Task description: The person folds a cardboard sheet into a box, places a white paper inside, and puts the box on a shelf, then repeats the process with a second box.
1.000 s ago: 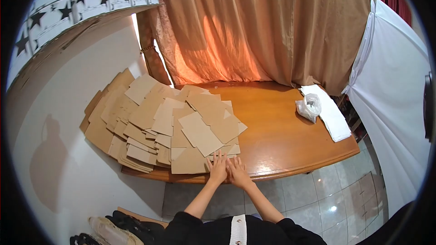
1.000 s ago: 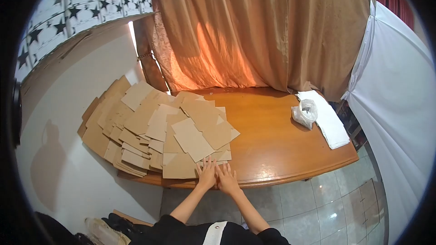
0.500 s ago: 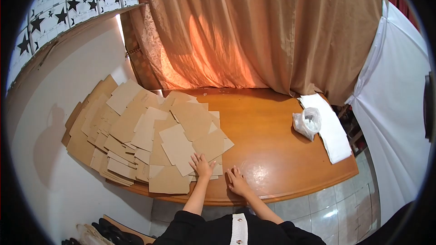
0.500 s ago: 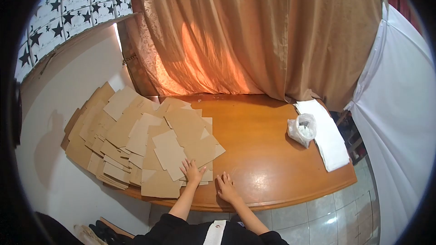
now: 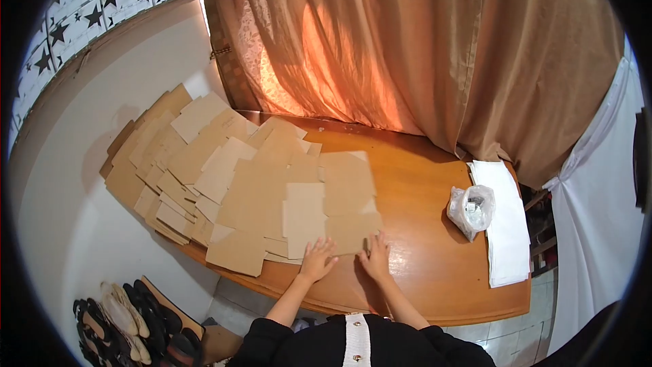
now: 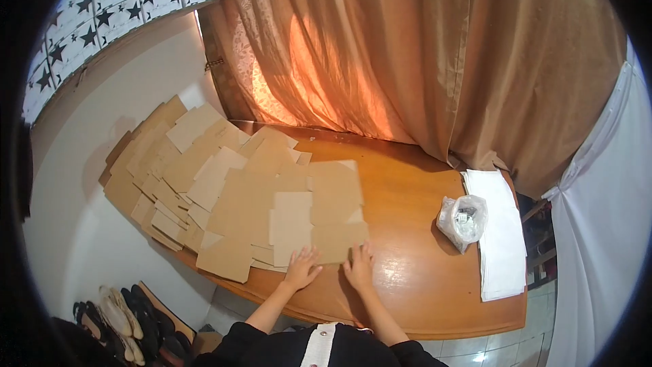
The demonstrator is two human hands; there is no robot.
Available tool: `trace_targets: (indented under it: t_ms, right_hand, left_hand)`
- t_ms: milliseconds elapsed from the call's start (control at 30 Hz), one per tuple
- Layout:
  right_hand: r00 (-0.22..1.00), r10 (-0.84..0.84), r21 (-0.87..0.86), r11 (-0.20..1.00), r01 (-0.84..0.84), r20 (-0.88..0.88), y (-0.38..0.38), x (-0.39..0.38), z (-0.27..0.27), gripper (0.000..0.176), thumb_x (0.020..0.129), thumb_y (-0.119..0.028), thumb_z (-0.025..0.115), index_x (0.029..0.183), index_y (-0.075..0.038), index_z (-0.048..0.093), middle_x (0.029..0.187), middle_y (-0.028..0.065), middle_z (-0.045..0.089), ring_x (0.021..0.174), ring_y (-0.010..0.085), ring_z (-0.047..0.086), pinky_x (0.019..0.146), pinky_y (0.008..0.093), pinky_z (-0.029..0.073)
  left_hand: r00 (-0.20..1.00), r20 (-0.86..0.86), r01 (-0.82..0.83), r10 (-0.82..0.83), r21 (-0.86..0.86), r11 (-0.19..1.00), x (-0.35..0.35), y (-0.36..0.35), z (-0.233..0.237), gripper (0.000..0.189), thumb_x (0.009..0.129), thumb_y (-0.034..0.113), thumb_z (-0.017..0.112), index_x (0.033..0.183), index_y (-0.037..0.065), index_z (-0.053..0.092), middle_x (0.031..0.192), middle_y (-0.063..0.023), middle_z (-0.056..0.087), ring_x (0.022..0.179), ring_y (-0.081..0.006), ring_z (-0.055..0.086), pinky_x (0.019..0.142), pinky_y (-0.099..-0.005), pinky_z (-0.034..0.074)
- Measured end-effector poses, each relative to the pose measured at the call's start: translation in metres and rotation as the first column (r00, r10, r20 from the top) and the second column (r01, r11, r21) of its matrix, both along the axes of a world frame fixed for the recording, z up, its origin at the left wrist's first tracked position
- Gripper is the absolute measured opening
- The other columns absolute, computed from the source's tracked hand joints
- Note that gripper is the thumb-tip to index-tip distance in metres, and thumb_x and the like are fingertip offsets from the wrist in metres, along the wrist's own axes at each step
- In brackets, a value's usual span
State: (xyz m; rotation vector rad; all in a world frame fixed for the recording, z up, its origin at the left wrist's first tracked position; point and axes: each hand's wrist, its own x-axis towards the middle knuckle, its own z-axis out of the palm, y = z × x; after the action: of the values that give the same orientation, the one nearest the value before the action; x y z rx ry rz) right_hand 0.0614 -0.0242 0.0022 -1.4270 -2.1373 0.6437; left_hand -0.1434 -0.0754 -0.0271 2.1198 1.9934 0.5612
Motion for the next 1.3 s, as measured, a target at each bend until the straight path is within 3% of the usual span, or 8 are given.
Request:
trace_targets:
  t_ms: [200, 400, 600, 667, 767, 1000, 1100, 1300]
  right_hand:
    - [0.946, -0.324, 0.003, 0.946, 0.324, -0.014, 0.016, 0.069, -0.018, 0.064, 0.076, -0.015, 0.059, 0.131, 0.002, 0.032, 0.142, 0.0296, 0.016, 0.133, 0.0429, 0.015, 0.105, 0.0537, 0.017]
    - [0.755, -0.502, -0.217, 0.865, 0.453, -0.423, -0.006, 0.083, -0.028, 0.069, 0.069, -0.002, 0.060, 0.131, 0.002, 0.031, 0.143, 0.0310, 0.005, 0.134, 0.0411, 0.013, 0.108, 0.0425, 0.018]
    - [0.172, -0.673, -0.568, 0.712, 0.413, -0.719, 0.006, 0.080, -0.048, 0.080, 0.073, 0.004, 0.055, 0.138, -0.003, 0.011, 0.147, 0.0206, -0.001, 0.135, 0.0340, 0.014, 0.106, 0.0436, 0.023]
    - [-0.068, -0.752, -0.694, 0.564, 0.448, -0.656, 0.013, 0.085, -0.050, 0.063, 0.076, 0.002, 0.055, 0.130, -0.010, 0.025, 0.121, 0.0126, 0.045, 0.095, 0.0152, 0.053, 0.065, 0.0248, 0.046]
    - [-0.224, -0.785, -0.817, 0.554, 0.162, -0.577, 0.017, 0.105, -0.025, 0.039, 0.078, -0.003, 0.056, 0.112, -0.013, 0.039, 0.090, 0.0025, 0.057, 0.065, 0.0070, 0.051, 0.046, 0.0208, 0.036]
    - [0.084, -0.854, -0.857, 0.505, -0.100, -0.513, 0.025, 0.120, -0.009, 0.016, 0.080, -0.013, 0.060, 0.091, -0.014, 0.048, 0.076, 0.0001, 0.059, 0.056, 0.0066, 0.051, 0.043, 0.0187, 0.034]
    - [0.336, -0.821, -0.837, 0.528, 0.141, -0.461, 0.025, 0.122, -0.014, 0.019, 0.080, -0.017, 0.061, 0.096, -0.011, 0.051, 0.072, 0.0000, 0.058, 0.052, 0.0057, 0.050, 0.040, 0.0185, 0.035]
    - [0.338, -0.817, -0.840, 0.529, 0.122, -0.467, 0.028, 0.134, -0.020, 0.011, 0.080, -0.015, 0.061, 0.088, -0.008, 0.056, 0.064, -0.0020, 0.053, 0.046, 0.0053, 0.044, 0.038, 0.0189, 0.034]
  left_hand:
    - [0.872, 0.040, 0.490, -0.489, -0.041, 0.871, 0.034, -0.023, 0.006, 0.054, 0.086, 0.047, 0.047, 0.132, 0.020, 0.044, 0.139, -0.0042, 0.038, 0.131, -0.0288, 0.029, 0.106, -0.0533, 0.017]
    - [0.905, -0.017, 0.421, -0.425, -0.114, 0.900, 0.040, 0.004, 0.020, 0.056, 0.082, 0.047, 0.052, 0.130, 0.019, 0.046, 0.137, 0.0013, 0.042, 0.131, -0.0295, 0.030, 0.100, -0.0670, 0.010]
    - [0.967, -0.117, 0.205, -0.228, -0.181, 0.962, 0.121, 0.014, 0.042, 0.080, 0.071, 0.061, 0.057, 0.135, 0.018, 0.037, 0.146, -0.0090, 0.024, 0.133, -0.0395, 0.018, 0.095, -0.0722, 0.006]
    - [0.951, -0.001, 0.307, -0.311, -0.159, 0.939, 0.154, 0.000, 0.034, 0.091, 0.066, 0.067, 0.057, 0.138, 0.017, 0.032, 0.148, -0.0132, 0.015, 0.133, -0.0427, 0.012, 0.095, -0.0724, 0.006]
    - [0.971, -0.071, 0.223, -0.228, -0.072, 0.972, 0.178, -0.012, 0.021, 0.084, 0.071, 0.062, 0.055, 0.137, 0.015, 0.033, 0.147, -0.0128, 0.017, 0.131, -0.0457, 0.014, 0.094, -0.0725, 0.010]
    - [0.957, -0.161, 0.241, -0.241, -0.019, 0.970, 0.164, -0.006, 0.005, 0.067, 0.080, 0.051, 0.050, 0.133, 0.011, 0.039, 0.143, -0.0145, 0.027, 0.125, -0.0474, 0.027, 0.092, -0.0706, 0.020]
    - [0.962, -0.146, 0.224, -0.231, -0.067, 0.972, 0.156, -0.001, 0.005, 0.061, 0.083, 0.047, 0.050, 0.130, 0.009, 0.043, 0.137, -0.0148, 0.038, 0.122, -0.0452, 0.035, 0.096, -0.0637, 0.025]
    - [0.921, -0.237, 0.318, -0.310, -0.005, 0.948, 0.142, -0.006, -0.020, 0.051, 0.087, 0.037, 0.050, 0.127, 0.006, 0.045, 0.132, -0.0133, 0.046, 0.121, -0.0353, 0.042, 0.099, -0.0504, 0.032]
